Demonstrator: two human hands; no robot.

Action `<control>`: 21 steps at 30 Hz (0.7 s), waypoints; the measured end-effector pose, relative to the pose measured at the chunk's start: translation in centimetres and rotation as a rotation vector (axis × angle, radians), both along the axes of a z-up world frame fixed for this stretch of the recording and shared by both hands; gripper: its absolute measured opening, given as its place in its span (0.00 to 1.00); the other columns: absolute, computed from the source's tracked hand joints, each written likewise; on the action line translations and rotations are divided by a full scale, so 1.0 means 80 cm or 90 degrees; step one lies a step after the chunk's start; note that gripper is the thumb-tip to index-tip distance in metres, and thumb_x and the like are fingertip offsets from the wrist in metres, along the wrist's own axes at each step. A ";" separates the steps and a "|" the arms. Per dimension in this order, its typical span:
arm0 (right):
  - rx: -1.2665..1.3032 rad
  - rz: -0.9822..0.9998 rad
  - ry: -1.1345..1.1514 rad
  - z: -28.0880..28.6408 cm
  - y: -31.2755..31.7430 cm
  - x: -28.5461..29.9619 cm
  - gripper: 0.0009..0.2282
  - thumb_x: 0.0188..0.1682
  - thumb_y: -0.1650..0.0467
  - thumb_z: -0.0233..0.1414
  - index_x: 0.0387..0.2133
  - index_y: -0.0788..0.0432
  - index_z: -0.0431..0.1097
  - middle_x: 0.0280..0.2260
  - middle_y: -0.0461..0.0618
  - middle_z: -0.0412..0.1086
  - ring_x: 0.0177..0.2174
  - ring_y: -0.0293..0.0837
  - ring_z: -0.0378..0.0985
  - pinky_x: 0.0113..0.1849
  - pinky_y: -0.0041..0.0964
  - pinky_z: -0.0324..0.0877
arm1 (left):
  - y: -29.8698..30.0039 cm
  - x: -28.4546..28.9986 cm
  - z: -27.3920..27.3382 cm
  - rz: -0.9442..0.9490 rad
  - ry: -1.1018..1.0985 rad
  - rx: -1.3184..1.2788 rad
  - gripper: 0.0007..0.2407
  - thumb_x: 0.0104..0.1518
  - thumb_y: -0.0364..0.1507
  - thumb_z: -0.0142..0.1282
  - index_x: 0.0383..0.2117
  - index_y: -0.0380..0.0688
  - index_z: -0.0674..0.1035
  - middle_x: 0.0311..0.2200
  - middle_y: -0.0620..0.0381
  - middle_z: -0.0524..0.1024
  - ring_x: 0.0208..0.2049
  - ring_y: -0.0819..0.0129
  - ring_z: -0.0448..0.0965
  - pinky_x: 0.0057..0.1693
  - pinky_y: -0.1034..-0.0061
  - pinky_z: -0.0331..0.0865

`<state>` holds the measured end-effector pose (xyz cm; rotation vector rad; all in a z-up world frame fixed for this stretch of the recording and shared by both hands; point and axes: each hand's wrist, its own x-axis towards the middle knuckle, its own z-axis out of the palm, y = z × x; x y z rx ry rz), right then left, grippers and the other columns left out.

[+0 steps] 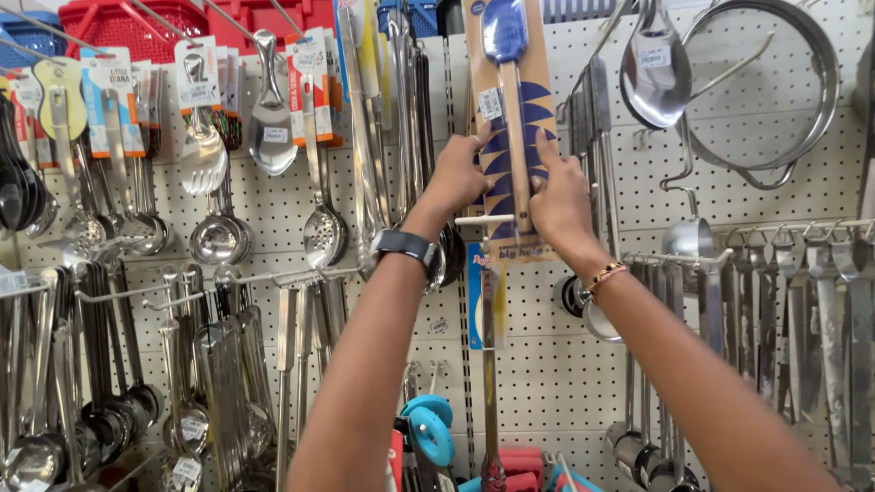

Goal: Picking up silicone spatulas and brushes from a cart, wiping them with a purple cloth, and hanging them on display pegs.

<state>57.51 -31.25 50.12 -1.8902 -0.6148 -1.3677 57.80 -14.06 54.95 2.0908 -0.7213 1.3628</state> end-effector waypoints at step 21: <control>0.001 0.143 -0.135 -0.105 0.012 -0.077 0.31 0.56 0.86 0.41 0.72 0.60 0.39 0.72 0.58 0.30 0.69 0.61 0.48 0.59 0.35 0.62 | 0.038 -0.094 -0.141 0.068 -0.183 -0.048 0.32 0.55 0.16 0.58 0.70 0.42 0.62 0.65 0.37 0.57 0.60 0.44 0.72 0.64 0.65 0.70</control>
